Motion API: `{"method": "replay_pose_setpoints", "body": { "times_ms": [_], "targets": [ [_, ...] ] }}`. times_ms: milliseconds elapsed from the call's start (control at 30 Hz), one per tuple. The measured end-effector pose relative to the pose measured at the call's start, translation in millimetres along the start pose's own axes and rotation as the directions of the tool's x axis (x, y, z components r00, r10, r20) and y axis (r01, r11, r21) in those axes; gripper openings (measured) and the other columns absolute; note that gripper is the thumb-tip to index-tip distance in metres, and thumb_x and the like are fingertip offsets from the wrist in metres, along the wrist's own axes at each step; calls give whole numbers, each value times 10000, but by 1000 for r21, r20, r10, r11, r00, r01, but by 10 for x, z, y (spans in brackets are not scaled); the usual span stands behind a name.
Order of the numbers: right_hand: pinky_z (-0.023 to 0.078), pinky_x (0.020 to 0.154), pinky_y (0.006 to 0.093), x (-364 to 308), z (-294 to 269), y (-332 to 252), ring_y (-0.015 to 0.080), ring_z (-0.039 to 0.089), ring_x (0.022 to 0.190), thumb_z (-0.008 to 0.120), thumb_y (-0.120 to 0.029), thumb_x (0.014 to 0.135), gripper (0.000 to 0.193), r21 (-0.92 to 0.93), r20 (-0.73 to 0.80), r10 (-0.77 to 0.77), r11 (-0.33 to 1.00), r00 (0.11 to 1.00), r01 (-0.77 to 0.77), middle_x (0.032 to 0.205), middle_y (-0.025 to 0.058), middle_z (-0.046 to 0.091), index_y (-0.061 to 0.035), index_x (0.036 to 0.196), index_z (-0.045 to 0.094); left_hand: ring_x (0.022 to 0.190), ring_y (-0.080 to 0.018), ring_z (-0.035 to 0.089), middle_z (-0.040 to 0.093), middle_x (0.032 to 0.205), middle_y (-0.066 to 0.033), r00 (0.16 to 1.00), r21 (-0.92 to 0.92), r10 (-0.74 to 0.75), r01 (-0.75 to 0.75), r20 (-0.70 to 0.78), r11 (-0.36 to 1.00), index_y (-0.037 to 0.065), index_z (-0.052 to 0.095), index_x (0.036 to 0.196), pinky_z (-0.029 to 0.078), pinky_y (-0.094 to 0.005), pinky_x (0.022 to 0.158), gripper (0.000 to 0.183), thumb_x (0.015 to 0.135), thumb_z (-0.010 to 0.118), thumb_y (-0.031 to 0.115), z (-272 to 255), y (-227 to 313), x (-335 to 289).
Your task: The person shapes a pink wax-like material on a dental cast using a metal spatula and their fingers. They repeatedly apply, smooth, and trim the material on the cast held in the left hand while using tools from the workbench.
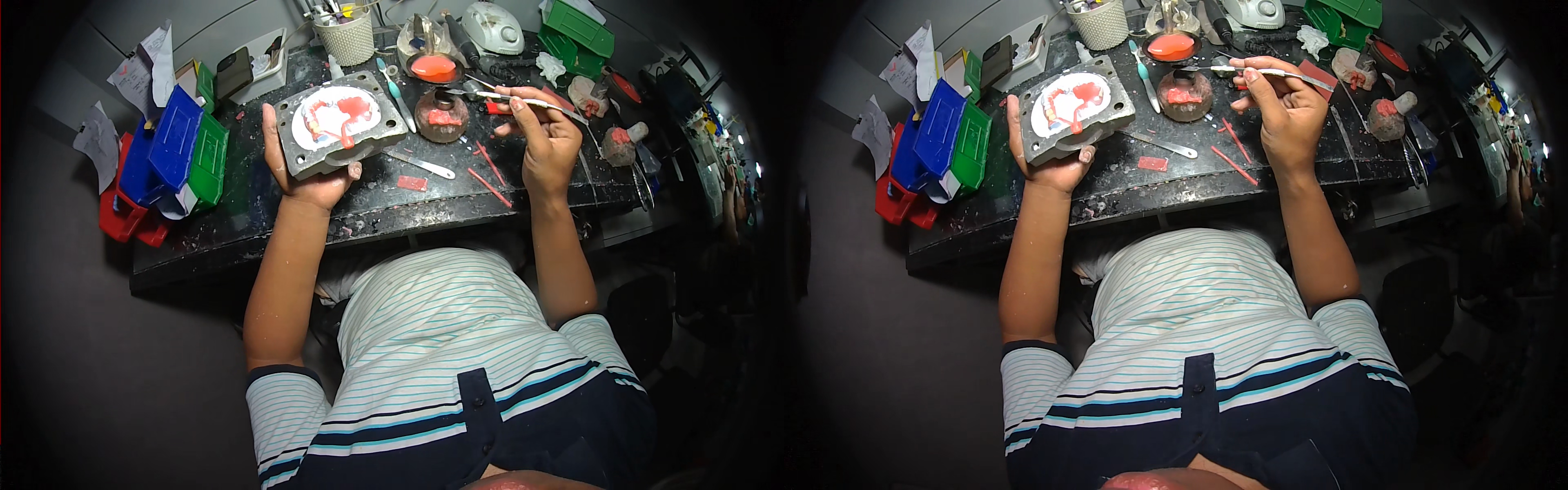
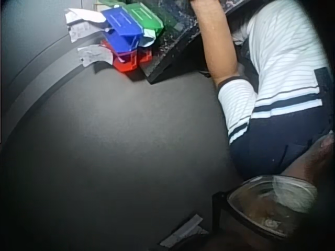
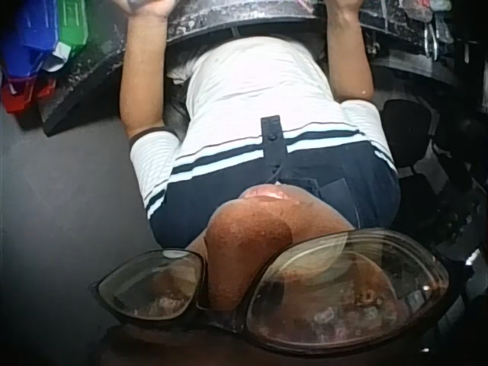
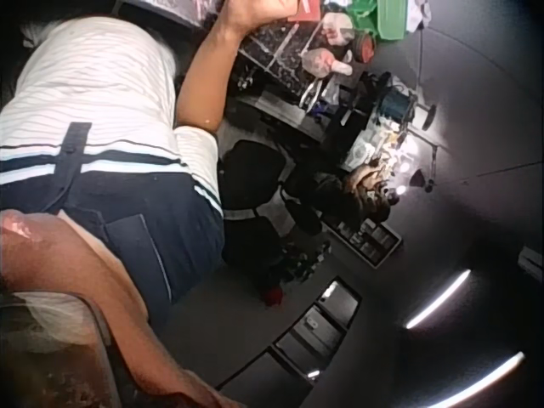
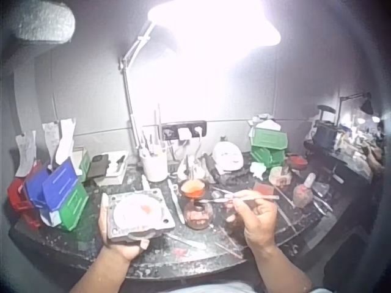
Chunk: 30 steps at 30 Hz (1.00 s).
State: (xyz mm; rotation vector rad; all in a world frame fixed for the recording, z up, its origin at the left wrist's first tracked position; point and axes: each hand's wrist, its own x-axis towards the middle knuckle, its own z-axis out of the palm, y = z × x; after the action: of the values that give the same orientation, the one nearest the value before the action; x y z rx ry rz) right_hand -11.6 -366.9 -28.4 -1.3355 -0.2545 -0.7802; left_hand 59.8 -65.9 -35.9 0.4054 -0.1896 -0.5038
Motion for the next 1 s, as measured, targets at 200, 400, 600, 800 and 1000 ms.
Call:
{"method": "replay_pose_setpoints", "body": {
  "times_ms": [200, 400, 600, 800, 1000],
  "targets": [
    [647, 679, 275, 8, -19, 1, 176, 727, 897, 652, 21, 993, 154, -2, 1, 6, 1000, 1000, -6, 1102, 223, 744, 76, 1133, 689, 1026, -405, 712, 662, 1334, -194, 999, 86, 36, -38, 15, 996, 91, 579, 1403, 558, -426, 438, 833, 960, 405, 775, -20, -17, 1],
    [655, 653, 284, -47, 33, -103, 231, 761, 926, 658, 9, 993, 167, 128, 105, 81, 987, 991, -95, 1105, 244, 741, 69, 1146, 683, 999, -409, 719, 671, 1320, -198, 1000, 63, 12, -12, 5, 998, 90, 590, 1393, 555, -438, 435, 834, 961, 400, 778, -11, -21, 4],
    [690, 738, 348, -152, 351, -283, 292, 770, 965, 638, 42, 992, 177, 248, 284, 63, 959, 957, -137, 1118, 256, 734, 69, 1163, 672, 1010, -448, 721, 663, 1327, -228, 989, 24, -60, 57, 138, 998, 71, 573, 1414, 579, -486, 457, 859, 965, 386, 780, -131, 2, 64],
    [686, 863, 381, -118, 455, -222, 305, 726, 1100, 610, 101, 978, 177, 292, 421, 54, 937, 905, -192, 1138, 251, 710, 92, 1147, 661, 1023, -470, 716, 650, 1340, -251, 976, -21, -101, 107, 191, 994, 57, 554, 1428, 596, -518, 473, 856, 978, 380, 764, -116, -21, 64],
    [673, 900, 383, -149, 525, -134, 302, 729, 1089, 605, 108, 982, 153, 315, 432, 42, 929, 901, -195, 1137, 244, 710, 85, 1126, 654, 963, -425, 732, 688, 1257, -210, 996, 1, -78, 78, 50, 997, 51, 608, 1339, 567, -510, 408, 854, 938, 440, 786, -40, -27, 46]
  ]
}}
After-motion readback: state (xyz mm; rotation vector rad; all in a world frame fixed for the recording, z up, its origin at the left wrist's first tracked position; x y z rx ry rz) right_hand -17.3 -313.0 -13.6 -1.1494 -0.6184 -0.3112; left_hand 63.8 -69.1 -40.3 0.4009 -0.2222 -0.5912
